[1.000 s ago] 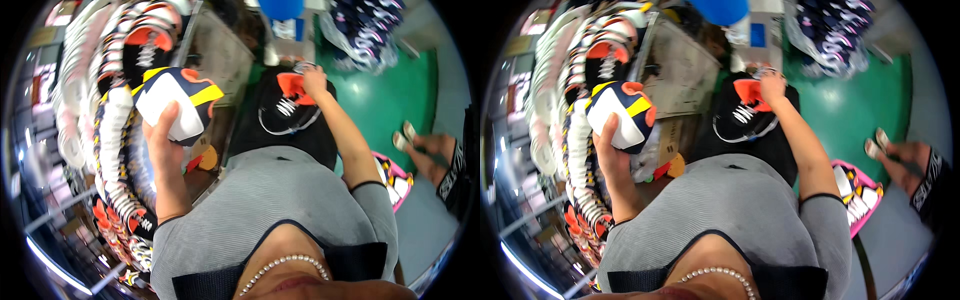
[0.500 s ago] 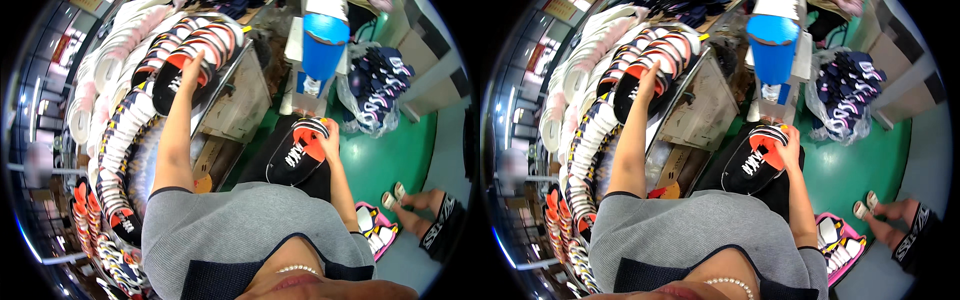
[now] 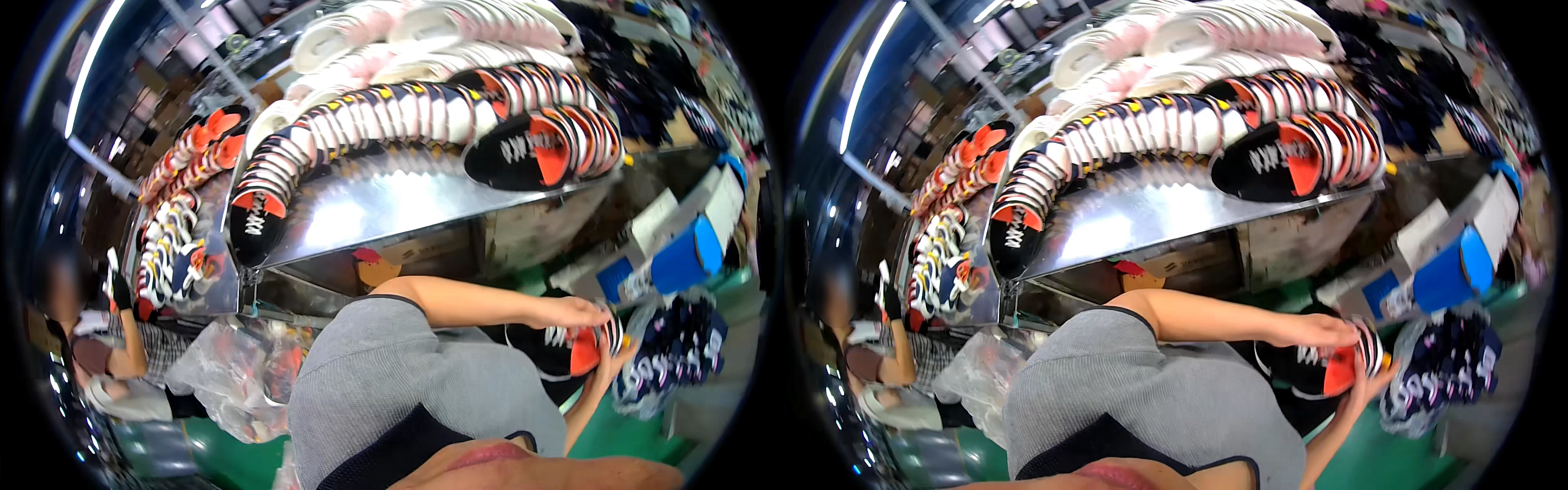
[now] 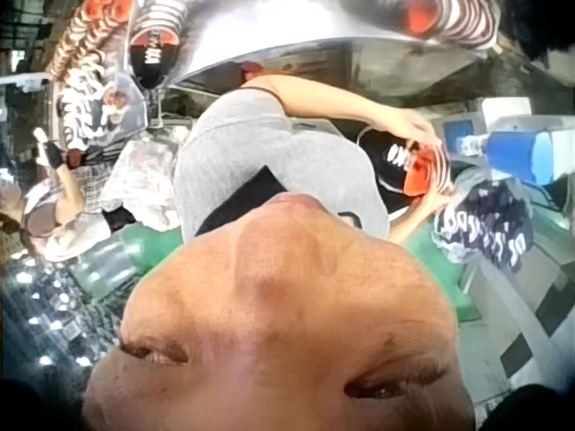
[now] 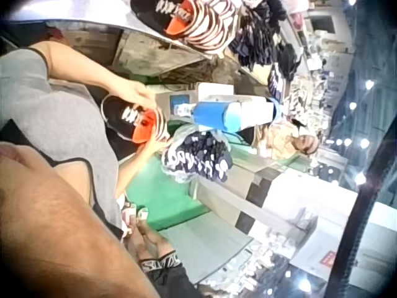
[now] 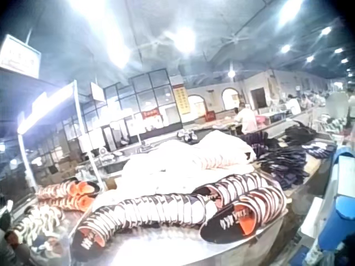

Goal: The person sorts and stacks shoe uppers. The person picks up shoe uppers from a table and from a pink basket, groups them, and places them into organized stacks on the table.

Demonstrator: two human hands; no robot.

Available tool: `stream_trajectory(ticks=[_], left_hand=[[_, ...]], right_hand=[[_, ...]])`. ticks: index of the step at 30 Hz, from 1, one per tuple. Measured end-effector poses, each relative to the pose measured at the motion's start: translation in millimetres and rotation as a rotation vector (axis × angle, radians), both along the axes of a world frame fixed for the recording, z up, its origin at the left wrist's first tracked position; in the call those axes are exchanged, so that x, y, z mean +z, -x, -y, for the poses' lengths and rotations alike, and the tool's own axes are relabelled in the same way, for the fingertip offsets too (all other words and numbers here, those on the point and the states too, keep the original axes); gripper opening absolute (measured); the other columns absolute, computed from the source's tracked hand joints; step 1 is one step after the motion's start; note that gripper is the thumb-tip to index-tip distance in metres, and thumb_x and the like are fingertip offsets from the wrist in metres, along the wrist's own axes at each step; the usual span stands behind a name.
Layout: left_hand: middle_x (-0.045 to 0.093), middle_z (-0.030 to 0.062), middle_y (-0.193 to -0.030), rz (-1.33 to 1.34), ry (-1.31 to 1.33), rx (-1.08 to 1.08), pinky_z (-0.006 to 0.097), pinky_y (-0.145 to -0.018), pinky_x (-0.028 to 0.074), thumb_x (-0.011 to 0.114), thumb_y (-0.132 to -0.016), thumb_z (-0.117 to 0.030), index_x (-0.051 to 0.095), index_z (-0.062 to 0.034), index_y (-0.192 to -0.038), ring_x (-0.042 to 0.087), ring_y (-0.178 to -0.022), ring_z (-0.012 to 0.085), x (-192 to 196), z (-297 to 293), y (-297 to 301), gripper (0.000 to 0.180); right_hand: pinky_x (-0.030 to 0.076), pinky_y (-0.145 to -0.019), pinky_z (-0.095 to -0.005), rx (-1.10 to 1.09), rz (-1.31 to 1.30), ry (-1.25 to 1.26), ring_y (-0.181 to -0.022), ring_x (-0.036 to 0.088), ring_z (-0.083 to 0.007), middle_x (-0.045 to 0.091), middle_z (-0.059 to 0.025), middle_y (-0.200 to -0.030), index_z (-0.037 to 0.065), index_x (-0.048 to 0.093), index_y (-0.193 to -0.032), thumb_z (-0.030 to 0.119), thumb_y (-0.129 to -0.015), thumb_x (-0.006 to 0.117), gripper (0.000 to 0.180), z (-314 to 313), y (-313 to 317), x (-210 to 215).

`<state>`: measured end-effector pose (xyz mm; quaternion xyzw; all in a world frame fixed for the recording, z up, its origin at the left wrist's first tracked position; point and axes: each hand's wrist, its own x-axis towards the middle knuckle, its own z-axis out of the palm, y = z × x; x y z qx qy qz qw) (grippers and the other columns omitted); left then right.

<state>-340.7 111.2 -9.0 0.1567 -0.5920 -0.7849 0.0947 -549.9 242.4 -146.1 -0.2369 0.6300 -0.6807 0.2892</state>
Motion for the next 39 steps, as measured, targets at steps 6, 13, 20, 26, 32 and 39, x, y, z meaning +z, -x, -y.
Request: stream_trajectory(ticks=[6, 13, 20, 26, 32, 39], left_hand=[[0.062, 0.0025, -0.092, 0.118, -0.497, 0.118, 0.029, -0.073, 0.048, 0.06, -0.088, -0.043, 0.06, -0.0089, -0.105, 0.059, -0.085, 0.0142, -78, -9, 62, 0.037], [0.067, 0.0104, -0.095, 0.115, -0.369, 0.147, 0.029, -0.076, 0.052, 0.056, -0.092, -0.034, 0.058, 0.0027, -0.108, 0.065, -0.08, 0.0171, -28, 23, 63, 0.041], [0.065, 0.0084, -0.1, 0.27, 0.045, 0.131, 0.026, -0.08, 0.046, 0.062, -0.087, -0.032, 0.06, 0.0038, -0.109, 0.061, -0.089, 0.0143, -58, 69, 110, 0.042], [0.062, 0.0069, -0.104, 0.201, 0.025, 0.125, 0.028, -0.083, 0.045, 0.063, -0.086, -0.028, 0.058, 0.0018, -0.109, 0.059, -0.093, 0.0153, -69, 88, 141, 0.038], [0.064, 0.0108, -0.103, 0.184, -0.09, 0.196, 0.031, -0.08, 0.049, 0.058, -0.087, -0.021, 0.057, 0.0064, -0.11, 0.063, -0.091, 0.0189, -80, 97, 173, 0.037], [0.064, 0.0177, -0.1, 0.179, -0.554, 0.292, 0.041, -0.077, 0.053, 0.039, -0.096, -0.025, 0.052, 0.0042, -0.111, 0.064, -0.09, 0.0278, -93, 122, 191, 0.036]], right_hand=[[0.042, -0.083, -0.0293, -0.071, -0.117, -0.031, -0.093, 0.05, -0.0174, 0.05, -0.0082, -0.106, 0.004, 0.043, -0.122, 0.022, -0.084, 0.065, 0.047, 25, -32, 49], [0.049, -0.077, -0.0268, -0.138, 0.395, 0.137, -0.086, 0.062, -0.0153, 0.063, -0.0085, -0.094, -0.003, 0.062, -0.099, 0.017, -0.09, 0.054, 0.023, -22, 27, 58], [0.048, -0.077, -0.0338, 0.027, -0.219, -0.363, -0.086, 0.063, -0.0245, 0.066, -0.0143, -0.09, -0.002, 0.055, -0.11, 0.039, -0.079, 0.07, 0.054, 48, 1, 52], [0.043, -0.057, -0.0229, -0.025, 0.151, -0.014, -0.063, 0.054, -0.008, 0.065, -0.0058, -0.076, 0.0, 0.06, -0.085, 0.02, -0.088, 0.062, 0.02, 91, 51, 27], [0.049, -0.063, -0.0247, -0.012, 0.326, 0.089, -0.069, 0.06, -0.0128, 0.066, -0.0102, -0.078, 0.002, 0.059, -0.085, 0.015, -0.085, 0.065, 0.014, 99, 73, 19], [0.051, -0.056, -0.0274, -0.011, 0.406, -0.122, -0.063, 0.059, -0.0122, 0.061, -0.007, -0.076, 0.001, 0.058, -0.087, 0.029, -0.086, 0.064, 0.028, 83, 96, 53]])
